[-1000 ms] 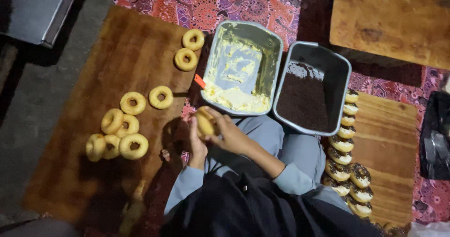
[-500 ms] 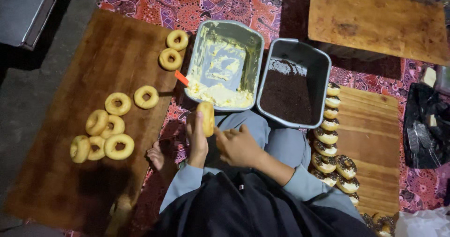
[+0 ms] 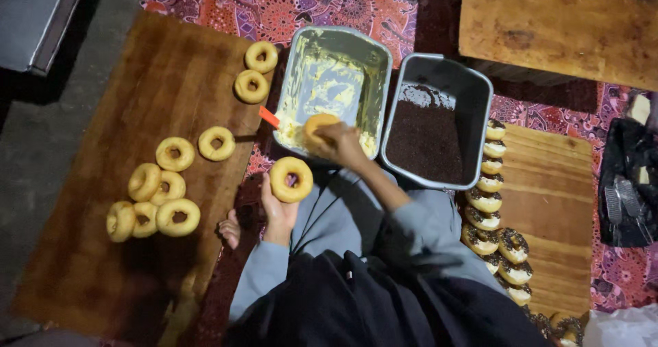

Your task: The person dips plain donuts into a yellow cream and then into a dark crumb topping, placing the finished donuts on a wooden board. The person handles the donuts one at a time, repeating the process for multiple units.

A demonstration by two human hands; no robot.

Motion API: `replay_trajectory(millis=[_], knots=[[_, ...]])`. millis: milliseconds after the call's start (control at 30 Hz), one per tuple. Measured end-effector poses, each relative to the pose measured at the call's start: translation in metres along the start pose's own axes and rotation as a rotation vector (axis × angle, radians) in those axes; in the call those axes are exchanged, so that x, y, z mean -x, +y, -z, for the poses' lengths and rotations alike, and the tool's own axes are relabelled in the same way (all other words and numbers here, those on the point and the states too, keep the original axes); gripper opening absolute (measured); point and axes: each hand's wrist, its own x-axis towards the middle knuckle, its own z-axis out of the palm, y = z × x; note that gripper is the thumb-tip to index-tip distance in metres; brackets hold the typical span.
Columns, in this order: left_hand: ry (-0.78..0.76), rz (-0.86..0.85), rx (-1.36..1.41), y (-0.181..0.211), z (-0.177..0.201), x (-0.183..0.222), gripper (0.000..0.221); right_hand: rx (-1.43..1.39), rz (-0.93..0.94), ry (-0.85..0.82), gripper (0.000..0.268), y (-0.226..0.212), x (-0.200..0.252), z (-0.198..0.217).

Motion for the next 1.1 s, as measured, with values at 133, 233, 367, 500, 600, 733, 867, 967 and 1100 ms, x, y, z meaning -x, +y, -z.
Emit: replay_trajectory(millis=[133, 233, 367, 500, 600, 733, 867, 967, 1100], knots=[[0.060, 0.062, 0.122, 0.004, 0.008, -0.010, 0.049, -0.215, -0.056, -0.131, 0.038, -0.019, 0.007, -0.009], [0.068, 0.089, -0.030, -0.005, 0.011, -0.014, 0.061, -0.302, 0.246, -0.171, 0.038, -0.046, 0.046, -0.019], [-0.048, 0.022, 0.118, -0.008, 0.019, -0.017, 0.042, -0.171, 0.151, 0.016, 0.043, -0.031, 0.028, -0.017], [-0.133, 0.040, 0.194, -0.011, 0.020, -0.008, 0.043, 0.058, -0.018, 0.066, 0.034, -0.010, 0.012, -0.012], [0.043, 0.088, 0.112, -0.007, 0.009, -0.013, 0.051, -0.154, 0.176, 0.005, 0.039, -0.027, 0.037, -0.022], [-0.116, -0.007, 0.115, -0.006, 0.005, -0.014, 0.055, -0.259, 0.141, 0.027, 0.039, -0.029, 0.048, -0.022], [-0.098, 0.076, 0.053, -0.015, 0.003, -0.002, 0.063, 0.123, -0.080, 0.096, 0.033, -0.008, 0.025, -0.007], [-0.113, 0.099, 0.052, -0.017, -0.012, -0.004, 0.062, -0.150, 0.043, 0.052, 0.046, -0.017, 0.031, 0.006], [-0.203, 0.101, -0.030, -0.017, -0.014, 0.006, 0.063, -0.239, 0.292, -0.092, 0.043, -0.052, 0.091, 0.028]])
